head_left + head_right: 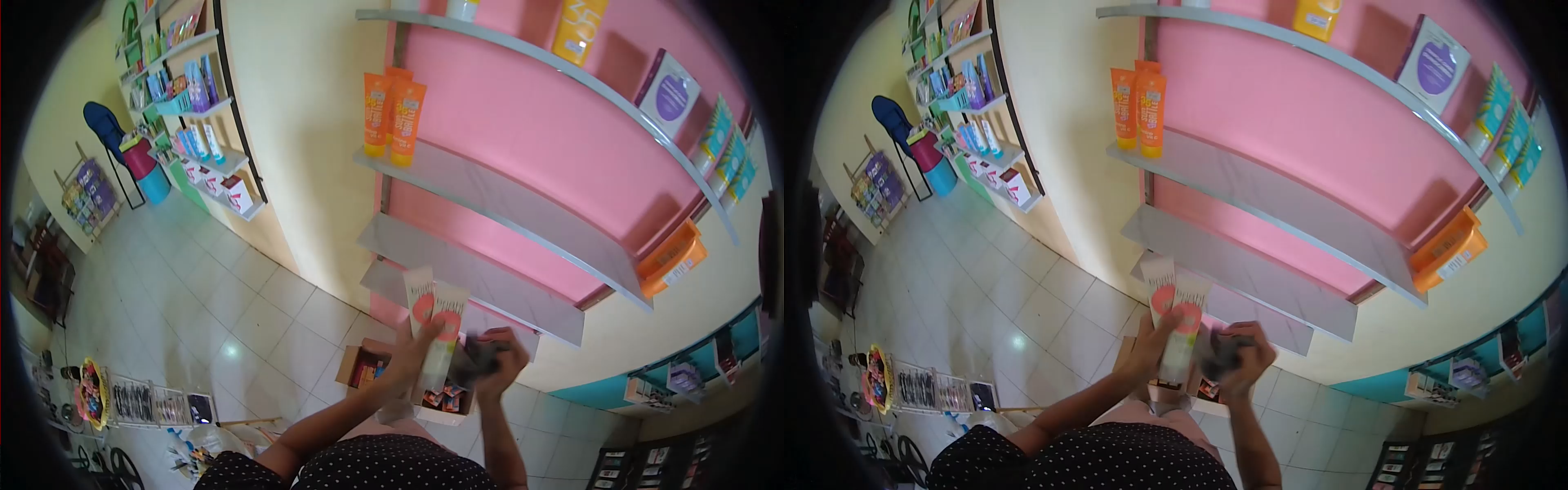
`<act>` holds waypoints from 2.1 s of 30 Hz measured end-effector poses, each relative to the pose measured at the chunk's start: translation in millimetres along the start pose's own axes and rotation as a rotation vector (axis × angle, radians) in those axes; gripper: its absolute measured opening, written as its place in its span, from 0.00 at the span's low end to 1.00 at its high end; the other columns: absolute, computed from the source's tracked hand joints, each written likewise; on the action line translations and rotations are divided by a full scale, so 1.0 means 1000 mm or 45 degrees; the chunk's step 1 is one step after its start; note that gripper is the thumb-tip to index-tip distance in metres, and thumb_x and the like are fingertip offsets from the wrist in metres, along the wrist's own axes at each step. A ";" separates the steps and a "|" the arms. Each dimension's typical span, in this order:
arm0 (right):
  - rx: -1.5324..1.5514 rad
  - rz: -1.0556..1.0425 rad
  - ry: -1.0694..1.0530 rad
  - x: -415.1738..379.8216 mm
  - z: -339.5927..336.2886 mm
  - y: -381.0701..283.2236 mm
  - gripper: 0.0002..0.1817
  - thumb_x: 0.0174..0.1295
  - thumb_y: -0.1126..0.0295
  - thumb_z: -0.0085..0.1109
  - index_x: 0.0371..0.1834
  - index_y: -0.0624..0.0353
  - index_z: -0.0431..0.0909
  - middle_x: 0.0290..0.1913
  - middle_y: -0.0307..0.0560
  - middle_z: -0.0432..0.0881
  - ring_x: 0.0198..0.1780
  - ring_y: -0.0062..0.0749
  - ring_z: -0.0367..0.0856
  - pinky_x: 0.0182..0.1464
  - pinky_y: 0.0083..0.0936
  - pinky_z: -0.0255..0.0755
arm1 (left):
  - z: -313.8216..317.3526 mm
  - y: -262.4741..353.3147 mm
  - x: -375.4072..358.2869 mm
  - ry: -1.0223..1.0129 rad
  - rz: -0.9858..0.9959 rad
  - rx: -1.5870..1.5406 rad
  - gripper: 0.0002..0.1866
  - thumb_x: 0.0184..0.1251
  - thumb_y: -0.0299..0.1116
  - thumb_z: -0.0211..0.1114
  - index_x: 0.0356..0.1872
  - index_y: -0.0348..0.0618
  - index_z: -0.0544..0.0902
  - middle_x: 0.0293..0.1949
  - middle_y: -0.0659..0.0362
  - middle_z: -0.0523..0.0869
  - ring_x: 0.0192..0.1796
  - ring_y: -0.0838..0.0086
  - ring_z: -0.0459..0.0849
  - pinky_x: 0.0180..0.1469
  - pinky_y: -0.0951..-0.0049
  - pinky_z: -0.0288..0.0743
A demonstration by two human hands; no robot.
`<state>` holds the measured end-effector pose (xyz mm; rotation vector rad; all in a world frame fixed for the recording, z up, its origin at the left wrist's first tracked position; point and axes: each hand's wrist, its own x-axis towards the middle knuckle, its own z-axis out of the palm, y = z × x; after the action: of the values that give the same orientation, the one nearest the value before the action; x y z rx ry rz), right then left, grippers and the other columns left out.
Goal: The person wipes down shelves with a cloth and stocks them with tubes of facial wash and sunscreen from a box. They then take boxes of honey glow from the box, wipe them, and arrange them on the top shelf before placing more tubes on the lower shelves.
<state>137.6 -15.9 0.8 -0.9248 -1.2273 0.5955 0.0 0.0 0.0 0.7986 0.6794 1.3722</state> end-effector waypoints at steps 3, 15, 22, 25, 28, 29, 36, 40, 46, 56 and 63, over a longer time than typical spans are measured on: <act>0.309 0.313 -0.308 0.016 -0.022 -0.044 0.17 0.49 0.60 0.50 0.24 0.68 0.73 0.23 0.47 0.74 0.26 0.23 0.73 0.31 0.17 0.68 | 0.028 0.023 0.005 -0.100 -0.079 -0.046 0.15 0.58 0.37 0.55 0.40 0.36 0.71 0.31 0.58 0.78 0.31 0.77 0.78 0.31 0.79 0.74; -0.079 0.601 -0.696 0.080 0.011 -0.083 0.17 0.37 0.73 0.65 0.34 0.63 0.75 0.30 0.41 0.77 0.32 0.20 0.74 0.38 0.18 0.68 | 0.034 0.055 0.020 0.003 0.308 0.194 0.16 0.61 0.41 0.51 0.39 0.37 0.70 0.27 0.61 0.76 0.25 0.85 0.72 0.22 0.85 0.65; -0.531 0.231 -0.542 0.197 0.011 -0.077 0.16 0.36 0.74 0.65 0.30 0.66 0.72 0.27 0.44 0.77 0.26 0.25 0.75 0.29 0.19 0.71 | 0.037 0.080 0.055 -0.078 0.620 0.267 0.16 0.62 0.36 0.49 0.45 0.36 0.63 0.25 0.62 0.70 0.24 0.82 0.69 0.25 0.82 0.66; -0.636 0.226 -0.498 0.212 -0.010 -0.062 0.16 0.37 0.75 0.64 0.30 0.66 0.73 0.28 0.45 0.77 0.27 0.25 0.76 0.31 0.19 0.71 | 0.052 0.101 0.104 -0.240 0.775 0.547 0.13 0.61 0.33 0.51 0.42 0.37 0.67 0.28 0.62 0.72 0.29 0.83 0.70 0.34 0.80 0.67; -0.742 0.248 -0.503 0.220 -0.034 -0.051 0.16 0.35 0.74 0.65 0.30 0.67 0.74 0.28 0.47 0.78 0.29 0.26 0.77 0.33 0.20 0.72 | 0.077 0.101 0.152 -0.350 1.014 0.527 0.11 0.60 0.32 0.52 0.40 0.36 0.70 0.30 0.62 0.74 0.32 0.82 0.72 0.38 0.80 0.66; -0.775 0.250 -0.517 0.223 -0.042 -0.050 0.17 0.33 0.73 0.66 0.30 0.67 0.74 0.28 0.48 0.78 0.29 0.27 0.77 0.34 0.21 0.71 | 0.083 0.099 0.163 -0.455 0.816 0.496 0.11 0.59 0.32 0.53 0.40 0.37 0.71 0.32 0.61 0.75 0.34 0.81 0.73 0.39 0.79 0.67; -0.934 0.205 -0.499 0.221 -0.096 -0.056 0.19 0.31 0.72 0.66 0.30 0.67 0.75 0.28 0.48 0.79 0.30 0.29 0.78 0.36 0.21 0.71 | 0.122 0.060 0.193 -0.766 0.450 0.446 0.11 0.57 0.32 0.55 0.40 0.39 0.71 0.36 0.59 0.78 0.40 0.78 0.76 0.43 0.76 0.68; -0.997 0.190 -0.425 0.212 -0.127 -0.064 0.19 0.31 0.71 0.66 0.31 0.67 0.75 0.29 0.48 0.79 0.31 0.30 0.78 0.38 0.22 0.70 | 0.130 0.057 0.193 -0.894 0.423 0.479 0.14 0.57 0.31 0.56 0.43 0.39 0.68 0.37 0.58 0.78 0.43 0.77 0.75 0.45 0.75 0.67; -0.992 0.233 -0.338 0.200 -0.154 -0.075 0.19 0.33 0.71 0.65 0.32 0.66 0.75 0.30 0.48 0.79 0.32 0.30 0.78 0.38 0.21 0.70 | 0.152 0.044 0.189 -1.025 0.287 0.358 0.18 0.56 0.30 0.56 0.47 0.41 0.65 0.39 0.58 0.78 0.45 0.76 0.74 0.48 0.75 0.64; -1.099 0.225 -0.178 0.188 -0.160 -0.056 0.22 0.33 0.65 0.66 0.34 0.64 0.76 0.31 0.49 0.79 0.32 0.32 0.78 0.39 0.23 0.69 | 0.191 0.019 0.183 -1.106 0.212 0.394 0.17 0.57 0.32 0.56 0.47 0.42 0.65 0.42 0.58 0.75 0.48 0.76 0.71 0.50 0.73 0.62; -0.959 0.266 -0.231 0.189 -0.188 -0.055 0.21 0.33 0.69 0.65 0.34 0.66 0.74 0.29 0.48 0.78 0.31 0.31 0.77 0.38 0.21 0.69 | 0.197 0.017 0.178 -1.090 0.101 0.364 0.17 0.56 0.34 0.57 0.46 0.43 0.66 0.42 0.58 0.75 0.49 0.75 0.71 0.50 0.72 0.63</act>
<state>362.7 58.3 134.9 -1.6705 -1.5652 0.3775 166.8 159.0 133.0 1.5237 0.1600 0.8708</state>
